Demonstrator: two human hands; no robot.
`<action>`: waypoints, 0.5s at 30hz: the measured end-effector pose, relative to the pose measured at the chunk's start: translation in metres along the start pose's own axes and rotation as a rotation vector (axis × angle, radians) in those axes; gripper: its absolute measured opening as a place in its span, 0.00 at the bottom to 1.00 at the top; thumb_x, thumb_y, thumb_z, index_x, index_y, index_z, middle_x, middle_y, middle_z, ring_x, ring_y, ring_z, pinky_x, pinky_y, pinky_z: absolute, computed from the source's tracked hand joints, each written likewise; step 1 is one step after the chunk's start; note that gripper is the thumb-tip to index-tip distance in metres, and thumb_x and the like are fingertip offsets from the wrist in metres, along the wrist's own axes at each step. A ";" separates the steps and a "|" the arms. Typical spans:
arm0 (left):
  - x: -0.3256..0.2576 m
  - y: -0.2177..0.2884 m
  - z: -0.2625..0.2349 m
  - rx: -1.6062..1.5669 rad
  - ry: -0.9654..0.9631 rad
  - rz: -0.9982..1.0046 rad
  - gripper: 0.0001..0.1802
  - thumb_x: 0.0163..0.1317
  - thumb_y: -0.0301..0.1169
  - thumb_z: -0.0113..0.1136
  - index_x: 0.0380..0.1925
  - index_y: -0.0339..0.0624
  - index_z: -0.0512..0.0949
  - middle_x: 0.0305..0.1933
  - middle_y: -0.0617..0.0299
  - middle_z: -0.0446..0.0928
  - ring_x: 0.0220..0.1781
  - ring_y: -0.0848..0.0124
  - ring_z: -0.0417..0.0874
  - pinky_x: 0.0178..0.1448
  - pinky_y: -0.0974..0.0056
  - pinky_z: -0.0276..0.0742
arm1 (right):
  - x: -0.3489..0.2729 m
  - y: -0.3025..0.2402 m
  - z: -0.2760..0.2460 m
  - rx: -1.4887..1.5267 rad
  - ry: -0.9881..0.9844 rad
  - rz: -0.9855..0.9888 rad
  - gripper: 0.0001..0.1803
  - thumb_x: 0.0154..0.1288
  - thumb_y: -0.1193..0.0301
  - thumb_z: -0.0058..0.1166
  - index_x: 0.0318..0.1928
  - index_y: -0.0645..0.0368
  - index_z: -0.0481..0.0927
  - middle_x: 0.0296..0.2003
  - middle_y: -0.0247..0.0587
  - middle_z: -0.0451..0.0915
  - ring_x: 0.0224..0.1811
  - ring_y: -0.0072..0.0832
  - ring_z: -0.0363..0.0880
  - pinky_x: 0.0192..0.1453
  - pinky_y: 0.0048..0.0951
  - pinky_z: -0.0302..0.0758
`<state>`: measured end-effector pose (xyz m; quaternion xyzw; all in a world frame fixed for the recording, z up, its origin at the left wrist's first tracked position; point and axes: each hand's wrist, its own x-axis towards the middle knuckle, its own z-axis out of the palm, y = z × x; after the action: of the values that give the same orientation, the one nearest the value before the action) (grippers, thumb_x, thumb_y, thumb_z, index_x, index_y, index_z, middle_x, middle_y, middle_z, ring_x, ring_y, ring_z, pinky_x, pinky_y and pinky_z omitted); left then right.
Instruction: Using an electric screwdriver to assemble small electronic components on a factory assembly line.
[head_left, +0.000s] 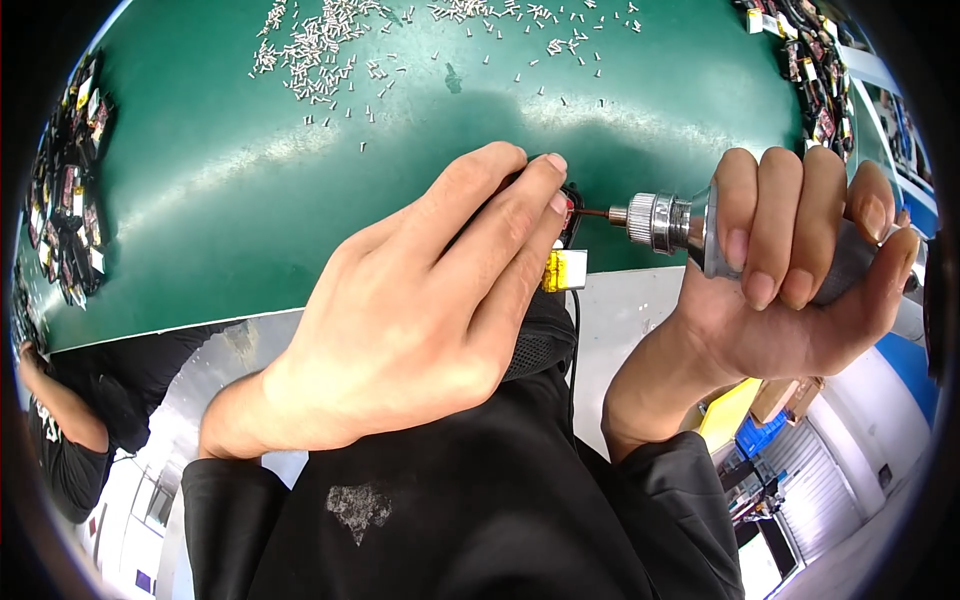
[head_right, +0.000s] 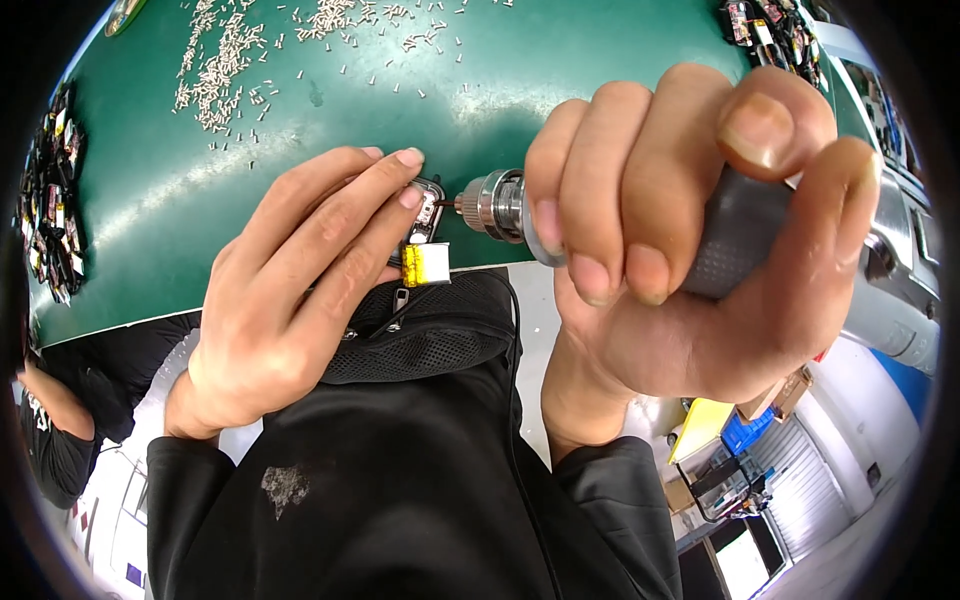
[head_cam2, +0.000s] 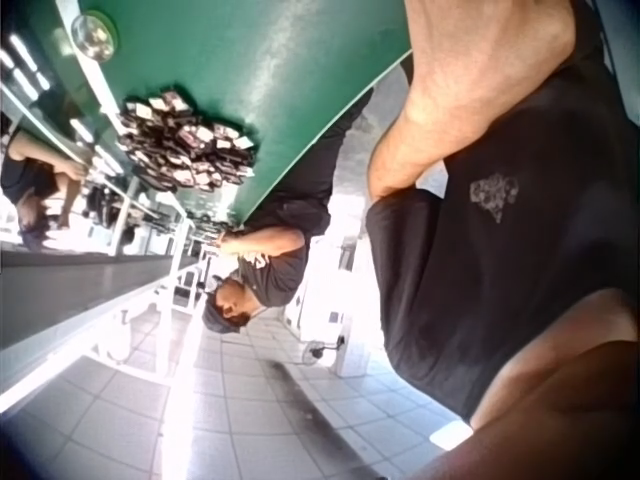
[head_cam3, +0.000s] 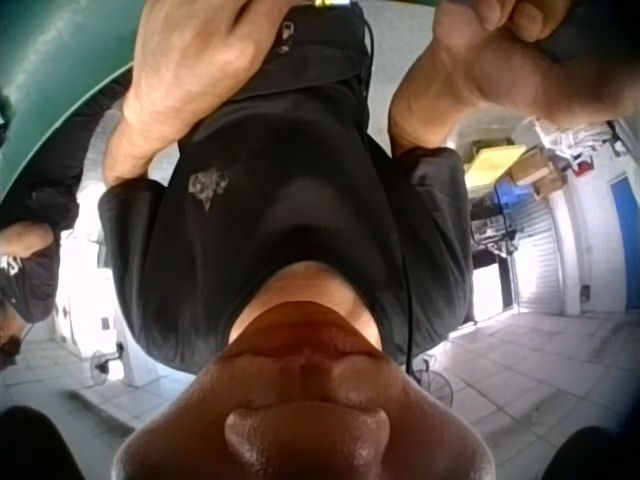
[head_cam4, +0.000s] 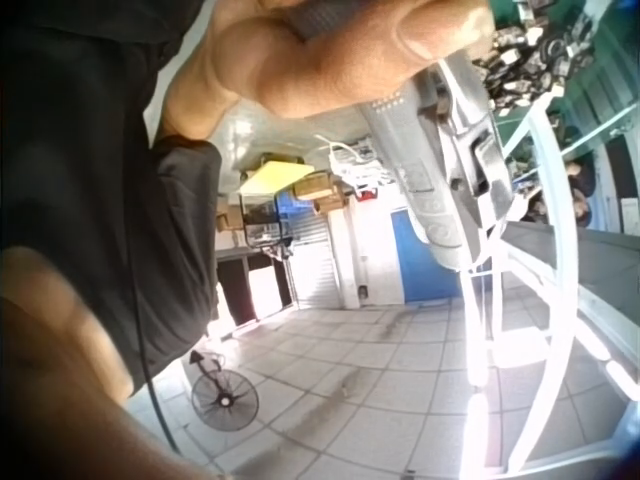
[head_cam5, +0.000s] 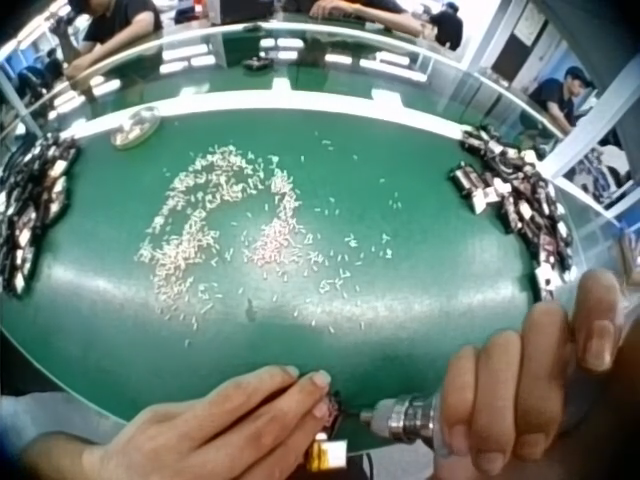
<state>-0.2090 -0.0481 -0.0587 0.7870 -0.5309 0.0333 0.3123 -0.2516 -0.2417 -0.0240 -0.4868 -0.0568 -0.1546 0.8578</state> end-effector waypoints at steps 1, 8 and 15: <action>0.000 0.000 0.001 -0.007 0.002 0.003 0.27 0.32 0.19 0.63 0.41 0.23 0.76 0.48 0.47 0.76 0.46 0.53 0.78 0.42 0.59 0.80 | -0.001 0.000 -0.001 -0.004 -0.003 0.003 0.15 0.69 0.58 0.41 0.36 0.56 0.73 0.14 0.27 0.63 0.14 0.17 0.61 0.26 0.22 0.60; -0.003 -0.001 0.005 0.038 0.033 0.045 0.26 0.34 0.20 0.63 0.40 0.23 0.76 0.47 0.47 0.76 0.46 0.53 0.78 0.41 0.60 0.80 | 0.006 -0.003 -0.004 -0.095 -0.151 0.035 0.15 0.71 0.58 0.38 0.35 0.55 0.71 0.14 0.27 0.63 0.15 0.17 0.61 0.27 0.23 0.62; 0.007 -0.004 -0.005 0.014 -0.023 0.051 0.25 0.36 0.20 0.64 0.41 0.25 0.76 0.47 0.51 0.75 0.48 0.56 0.77 0.41 0.60 0.80 | 0.014 0.006 0.011 -0.155 -0.272 0.008 0.13 0.72 0.61 0.38 0.34 0.56 0.66 0.14 0.27 0.61 0.13 0.15 0.56 0.23 0.21 0.60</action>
<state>-0.2015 -0.0503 -0.0539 0.7757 -0.5543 0.0359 0.2997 -0.2356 -0.2324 -0.0197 -0.5682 -0.1584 -0.0881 0.8027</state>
